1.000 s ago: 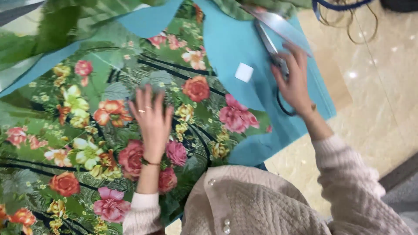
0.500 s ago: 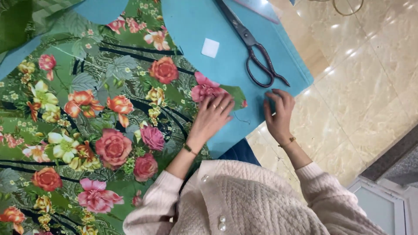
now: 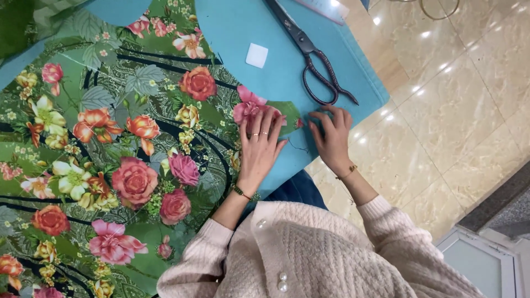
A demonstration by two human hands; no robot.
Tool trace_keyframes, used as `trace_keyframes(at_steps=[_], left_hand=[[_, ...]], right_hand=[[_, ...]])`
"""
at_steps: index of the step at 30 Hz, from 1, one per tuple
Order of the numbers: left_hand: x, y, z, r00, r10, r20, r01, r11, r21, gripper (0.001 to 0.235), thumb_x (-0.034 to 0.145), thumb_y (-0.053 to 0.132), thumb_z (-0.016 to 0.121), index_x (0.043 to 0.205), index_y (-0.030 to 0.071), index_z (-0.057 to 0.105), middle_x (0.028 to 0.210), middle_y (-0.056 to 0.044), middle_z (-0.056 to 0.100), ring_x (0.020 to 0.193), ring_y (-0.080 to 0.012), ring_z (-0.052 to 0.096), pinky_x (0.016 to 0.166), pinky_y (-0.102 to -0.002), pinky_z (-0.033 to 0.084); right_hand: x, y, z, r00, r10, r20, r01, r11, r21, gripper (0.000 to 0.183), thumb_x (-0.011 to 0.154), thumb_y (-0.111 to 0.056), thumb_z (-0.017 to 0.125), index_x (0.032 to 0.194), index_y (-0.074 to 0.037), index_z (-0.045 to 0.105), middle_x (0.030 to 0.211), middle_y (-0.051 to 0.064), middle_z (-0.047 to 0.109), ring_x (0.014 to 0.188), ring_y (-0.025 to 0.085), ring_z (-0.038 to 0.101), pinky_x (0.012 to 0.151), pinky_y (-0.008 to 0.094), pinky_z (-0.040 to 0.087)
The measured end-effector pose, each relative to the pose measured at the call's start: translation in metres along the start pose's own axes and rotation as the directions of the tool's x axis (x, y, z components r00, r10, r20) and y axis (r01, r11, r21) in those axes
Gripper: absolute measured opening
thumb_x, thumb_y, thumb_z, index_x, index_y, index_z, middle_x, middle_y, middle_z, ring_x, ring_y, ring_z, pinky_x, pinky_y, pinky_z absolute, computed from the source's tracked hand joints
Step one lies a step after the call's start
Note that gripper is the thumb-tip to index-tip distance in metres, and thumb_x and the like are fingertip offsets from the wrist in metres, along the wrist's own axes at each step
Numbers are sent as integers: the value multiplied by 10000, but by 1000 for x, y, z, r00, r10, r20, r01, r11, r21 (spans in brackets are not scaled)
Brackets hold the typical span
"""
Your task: The person measures a floral-patterned fabric with a ruler and chalk, then uses scissors to cut along the marked lines. The person smooths the fabric and continues cutting and measuring sections.
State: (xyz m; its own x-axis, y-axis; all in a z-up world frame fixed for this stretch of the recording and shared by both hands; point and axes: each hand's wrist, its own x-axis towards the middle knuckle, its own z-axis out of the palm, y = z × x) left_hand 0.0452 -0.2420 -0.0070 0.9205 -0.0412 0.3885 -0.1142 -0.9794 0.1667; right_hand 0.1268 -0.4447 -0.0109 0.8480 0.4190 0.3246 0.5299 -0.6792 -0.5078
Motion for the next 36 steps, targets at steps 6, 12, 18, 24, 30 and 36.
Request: trace_keyframes(at_steps=[6, 12, 18, 24, 30, 36], left_hand=[[-20, 4, -4, 996, -84, 23, 83, 996, 15, 509, 985, 484, 602, 1341, 119, 617, 1422, -155, 545, 1376, -314, 484, 1142, -584, 352], [-32, 3, -5, 994, -107, 34, 106, 994, 21, 499, 988, 459, 613, 1343, 107, 613, 1406, -159, 549, 1370, -317, 486, 1140, -587, 358], [-36, 4, -8, 989, -138, 57, 135, 989, 54, 486, 1002, 462, 588, 1360, 134, 600, 1460, -136, 522, 1405, -307, 451, 1131, -597, 343], [-34, 7, -10, 986, -155, 61, 150, 986, 77, 547, 987, 513, 592, 1380, 133, 589, 1513, -150, 491, 1452, -331, 402, 1145, -620, 304], [-24, 5, -2, 984, -37, 172, 46, 998, -51, 708, 954, 598, 546, 1515, 169, 481, 1663, -112, 316, 1558, -293, 230, 1231, -664, 106], [1, -5, 22, 988, 48, 150, -42, 998, -41, 745, 948, 668, 503, 1528, 202, 461, 1672, -73, 292, 1543, -256, 271, 1248, -661, 135]], right_hand=[[45, -9, 10, 993, -87, 81, 92, 994, -65, 178, 1010, -230, 709, 1177, -179, 672, 1199, 62, 465, 1123, 302, 408, 898, 426, 325], [68, 10, 34, 967, -199, 163, 205, 979, -21, 185, 938, -271, 792, 997, -172, 646, 1137, 19, 432, 1113, 268, 375, 908, 426, 280], [78, 1, 30, 956, -213, 202, 212, 977, 30, 198, 975, -237, 762, 919, -150, 593, 1113, 34, 421, 1111, 264, 361, 911, 432, 251], [74, -5, 21, 971, -151, 185, 148, 989, 30, 184, 977, -198, 753, 1063, -151, 597, 1221, 64, 432, 1174, 293, 347, 944, 457, 255], [56, -4, 6, 994, -63, 87, 65, 998, -19, 223, 1029, -136, 658, 1232, -175, 574, 1294, 65, 427, 1186, 296, 358, 925, 432, 290], [26, -13, -5, 999, -15, 52, 14, 1000, 22, 187, 1051, -104, 603, 1233, -131, 576, 1310, 116, 430, 1206, 329, 356, 965, 458, 289]])
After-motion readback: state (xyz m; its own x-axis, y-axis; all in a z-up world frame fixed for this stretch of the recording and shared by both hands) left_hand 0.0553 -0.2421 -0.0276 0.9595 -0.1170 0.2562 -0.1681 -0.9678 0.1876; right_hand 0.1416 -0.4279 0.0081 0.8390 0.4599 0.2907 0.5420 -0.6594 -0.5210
